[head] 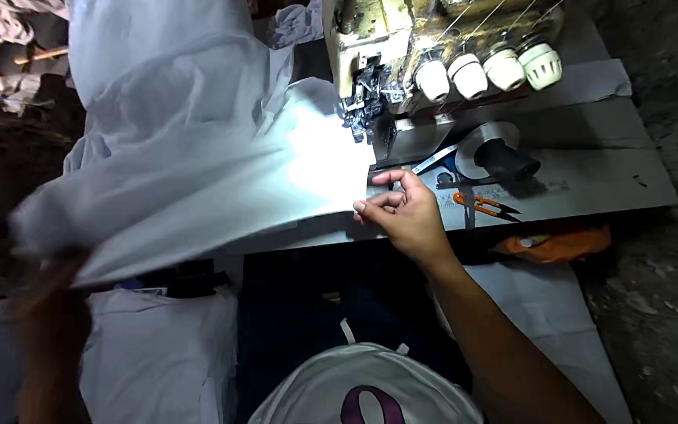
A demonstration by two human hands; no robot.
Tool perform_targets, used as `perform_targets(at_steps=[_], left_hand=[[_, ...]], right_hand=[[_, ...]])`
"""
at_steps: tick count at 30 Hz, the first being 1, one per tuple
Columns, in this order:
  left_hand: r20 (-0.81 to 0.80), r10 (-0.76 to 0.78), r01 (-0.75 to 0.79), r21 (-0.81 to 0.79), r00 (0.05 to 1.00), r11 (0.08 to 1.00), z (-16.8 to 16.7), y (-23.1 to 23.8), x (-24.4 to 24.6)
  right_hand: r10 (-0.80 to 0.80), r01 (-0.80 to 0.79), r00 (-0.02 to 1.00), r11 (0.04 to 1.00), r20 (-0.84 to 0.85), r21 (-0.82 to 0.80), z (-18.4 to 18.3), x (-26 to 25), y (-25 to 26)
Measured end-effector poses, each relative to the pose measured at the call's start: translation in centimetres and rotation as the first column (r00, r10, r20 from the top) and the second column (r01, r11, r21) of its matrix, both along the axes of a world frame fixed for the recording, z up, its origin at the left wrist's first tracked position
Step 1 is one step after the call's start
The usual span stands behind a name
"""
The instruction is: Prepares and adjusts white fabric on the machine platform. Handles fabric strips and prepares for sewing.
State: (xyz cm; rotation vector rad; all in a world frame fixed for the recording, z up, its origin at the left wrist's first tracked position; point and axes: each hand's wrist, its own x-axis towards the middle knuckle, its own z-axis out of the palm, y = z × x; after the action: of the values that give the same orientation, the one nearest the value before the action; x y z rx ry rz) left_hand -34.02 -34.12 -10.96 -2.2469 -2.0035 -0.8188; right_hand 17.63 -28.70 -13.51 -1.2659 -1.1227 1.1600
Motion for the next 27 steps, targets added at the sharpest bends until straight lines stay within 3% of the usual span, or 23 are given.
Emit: perform_targets(at_steps=[1,3,6,8,10,12,16,18,23,25,27], left_hand=[[-0.074,-0.041,0.037,-0.050,0.996,0.998,-1.3,-0.5,-0.3],[-0.007,-0.078,0.078,0.003,0.997,0.997,-2.4,-1.0,3.2],[0.252,-0.118,0.097,0.094,0.960,0.991,-4.0,-3.3,15.4],[0.472,-0.291,0.334,-0.008,0.833,0.943,-6.0,-2.9,24.1],[0.607,-0.455,0.607,-0.058,0.652,0.793,-6.6,-1.7,31.2],[0.655,-0.490,0.704,-0.092,0.575,0.704,-5.1,0.3,36.6],[0.597,-0.321,0.560,-0.269,0.735,0.784,-3.8,6.7,43.3],[0.540,-0.245,0.498,-0.389,0.805,0.775,-3.7,9.2,45.1],[0.458,-0.222,0.453,-0.489,0.861,0.746,-3.5,10.6,47.0],[0.391,-0.288,0.456,-0.458,0.874,0.763,-3.0,10.1,46.4],[0.298,-0.406,0.495,-0.354,0.864,0.793,-2.4,9.0,45.1]], right_hand=[[-0.001,0.001,1.000,1.000,0.014,0.025,0.0,-0.4,0.0],[-0.042,0.037,0.997,0.996,0.063,0.075,0.2,-0.3,-0.1],[-0.115,0.110,0.970,0.993,0.213,0.034,0.2,1.2,-3.3],[-0.105,0.128,0.955,0.990,0.278,-0.066,-0.7,2.4,-6.1],[-0.020,0.079,0.952,0.980,0.307,-0.182,-1.6,4.1,-8.7],[0.028,0.056,0.938,0.971,0.346,-0.232,-1.9,5.8,-10.6],[-0.027,0.116,0.932,0.967,0.362,-0.226,-1.7,7.5,-11.8],[-0.048,0.116,0.946,0.974,0.322,-0.194,-2.0,7.5,-12.1],[0.000,0.025,0.985,0.989,0.174,-0.142,-2.0,7.0,-12.3],[-0.005,0.008,0.964,1.000,0.267,-0.011,-1.3,7.8,-11.8],[-0.135,0.049,0.862,0.981,0.488,0.186,0.4,8.7,-10.8]])
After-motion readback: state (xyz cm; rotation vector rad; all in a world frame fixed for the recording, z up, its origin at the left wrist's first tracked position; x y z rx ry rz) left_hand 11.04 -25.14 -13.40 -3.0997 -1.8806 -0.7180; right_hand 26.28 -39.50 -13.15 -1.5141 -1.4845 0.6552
